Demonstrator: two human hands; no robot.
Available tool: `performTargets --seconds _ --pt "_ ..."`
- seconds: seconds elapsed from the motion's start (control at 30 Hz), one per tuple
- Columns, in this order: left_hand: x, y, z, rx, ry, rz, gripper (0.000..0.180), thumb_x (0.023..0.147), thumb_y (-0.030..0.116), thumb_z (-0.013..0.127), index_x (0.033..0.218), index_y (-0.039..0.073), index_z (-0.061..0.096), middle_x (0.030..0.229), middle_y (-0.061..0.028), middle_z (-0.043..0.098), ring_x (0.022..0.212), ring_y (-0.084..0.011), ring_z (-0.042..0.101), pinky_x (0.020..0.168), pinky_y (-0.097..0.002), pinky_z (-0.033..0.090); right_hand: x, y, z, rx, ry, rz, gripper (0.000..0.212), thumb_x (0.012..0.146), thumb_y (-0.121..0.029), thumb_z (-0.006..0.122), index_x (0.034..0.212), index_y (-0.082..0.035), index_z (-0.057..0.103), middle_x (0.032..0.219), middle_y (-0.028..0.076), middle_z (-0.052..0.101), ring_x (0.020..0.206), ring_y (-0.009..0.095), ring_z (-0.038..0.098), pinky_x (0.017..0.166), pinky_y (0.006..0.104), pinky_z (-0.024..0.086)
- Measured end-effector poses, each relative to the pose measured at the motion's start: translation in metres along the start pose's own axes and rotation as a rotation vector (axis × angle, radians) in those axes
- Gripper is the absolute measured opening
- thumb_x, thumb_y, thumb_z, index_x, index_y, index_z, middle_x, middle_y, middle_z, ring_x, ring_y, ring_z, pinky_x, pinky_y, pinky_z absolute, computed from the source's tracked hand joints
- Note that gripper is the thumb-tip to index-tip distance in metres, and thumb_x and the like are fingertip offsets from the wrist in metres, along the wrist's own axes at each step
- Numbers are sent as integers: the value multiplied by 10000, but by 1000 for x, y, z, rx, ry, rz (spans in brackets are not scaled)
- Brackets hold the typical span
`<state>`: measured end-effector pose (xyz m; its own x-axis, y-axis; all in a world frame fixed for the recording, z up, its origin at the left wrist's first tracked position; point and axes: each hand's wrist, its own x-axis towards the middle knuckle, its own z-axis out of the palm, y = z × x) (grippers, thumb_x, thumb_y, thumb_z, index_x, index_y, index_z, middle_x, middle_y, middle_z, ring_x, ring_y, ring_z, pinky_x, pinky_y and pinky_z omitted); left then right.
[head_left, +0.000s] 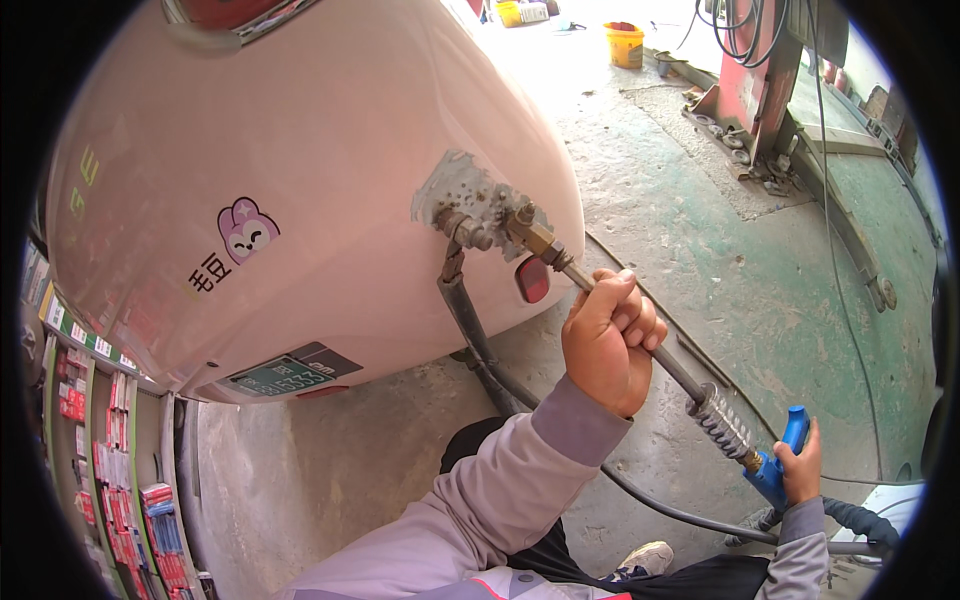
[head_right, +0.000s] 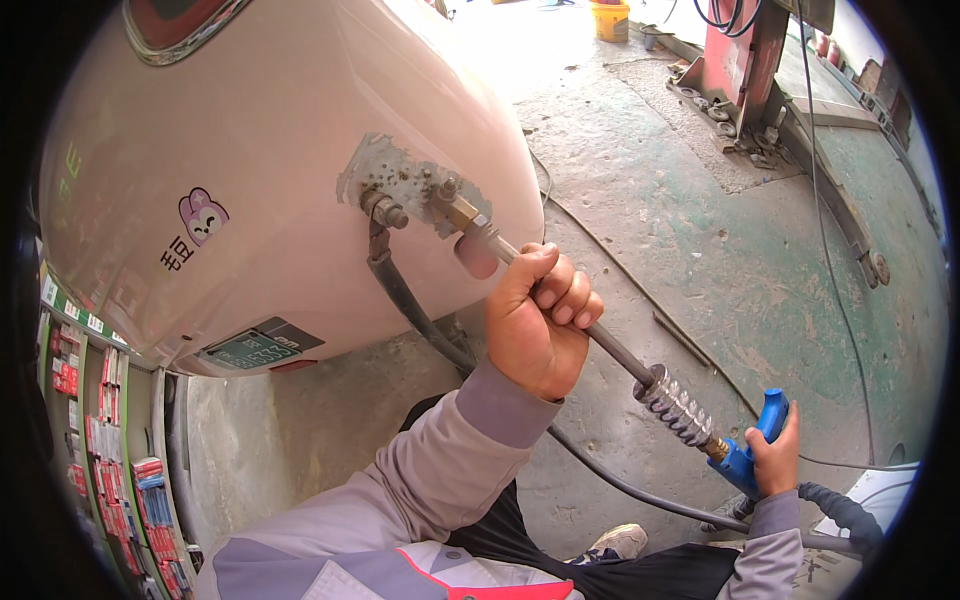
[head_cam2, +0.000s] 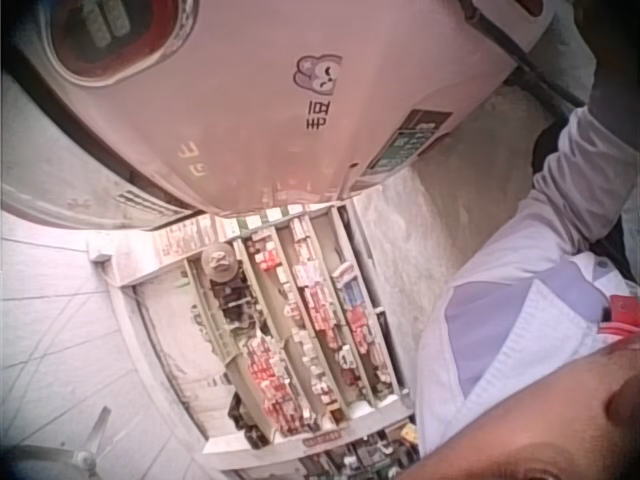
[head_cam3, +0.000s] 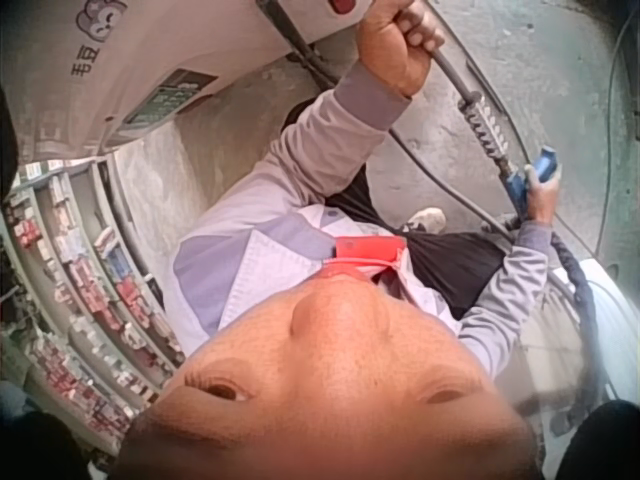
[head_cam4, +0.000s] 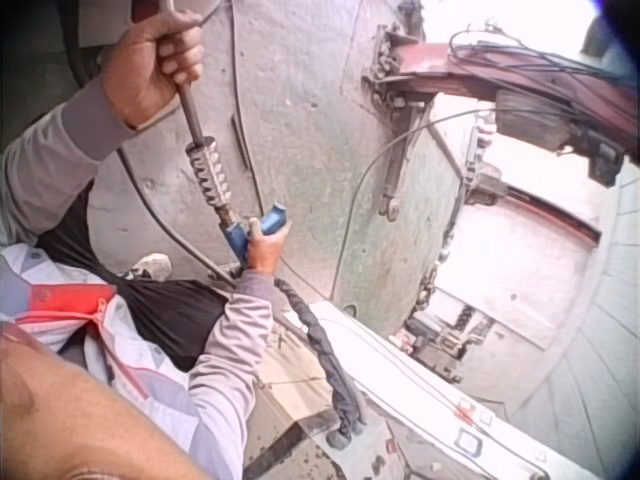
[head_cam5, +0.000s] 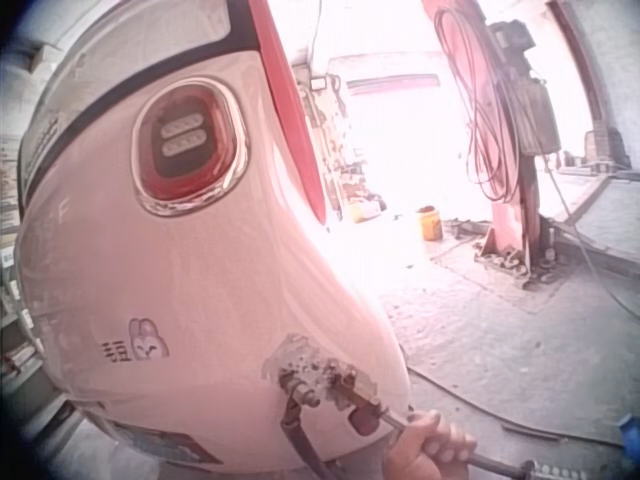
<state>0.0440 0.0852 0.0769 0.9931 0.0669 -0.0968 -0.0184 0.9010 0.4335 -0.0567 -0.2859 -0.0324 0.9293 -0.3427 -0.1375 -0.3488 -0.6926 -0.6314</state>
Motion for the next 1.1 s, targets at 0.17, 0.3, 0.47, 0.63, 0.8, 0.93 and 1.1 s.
performTargets --seconds 0.17,0.3,0.47,0.63,0.8,0.93,1.1 --pt "0 0 0 2 -3 1 294 930 149 516 692 160 344 592 45 313 532 -94 306 547 -294 320 0 0 0 23 -23 -4 932 742 -265 685 1470 117 248 1479 313 358 1390 372 359 1158 375 249" --pt "0 0 0 -1 3 -1 294 931 149 516 691 160 346 594 45 316 534 -95 309 549 -296 324 -1 -2 -1 -11 -11 13 932 743 -264 685 1473 112 245 1478 314 358 1389 373 361 1155 376 254" --pt "0 -1 1 0 11 -6 295 931 148 517 690 160 346 599 43 321 539 -97 316 556 -296 331 -1 -3 0 5 -25 4 928 745 -261 683 1474 111 245 1476 315 361 1385 375 367 1153 376 258" --pt "0 0 1 -10 -18 -18 294 930 149 526 696 161 349 614 42 332 558 -98 335 570 -296 337 -1 -2 -1 4 -22 4 923 746 -259 682 1472 112 249 1475 315 363 1384 374 367 1153 377 257" --pt "0 2 3 -3 -57 -14 281 932 153 538 714 163 362 625 39 339 572 -102 350 583 -300 345 -1 0 0 19 -1 10 913 752 -259 677 1470 114 253 1479 317 356 1394 374 353 1160 378 245" --pt "1 3 4 2 -63 7 275 934 152 540 721 162 366 632 40 344 575 -102 353 587 -302 350 0 1 0 6 3 -23 910 758 -261 674 1467 122 250 1491 321 334 1415 378 322 1171 384 227" --pt "2 3 4 -37 -48 -1 236 925 123 558 756 166 400 643 48 360 569 -90 370 574 -288 355 0 1 -1 -8 2 -21 912 762 -264 672 1465 135 250 1496 326 328 1423 382 310 1174 388 223"
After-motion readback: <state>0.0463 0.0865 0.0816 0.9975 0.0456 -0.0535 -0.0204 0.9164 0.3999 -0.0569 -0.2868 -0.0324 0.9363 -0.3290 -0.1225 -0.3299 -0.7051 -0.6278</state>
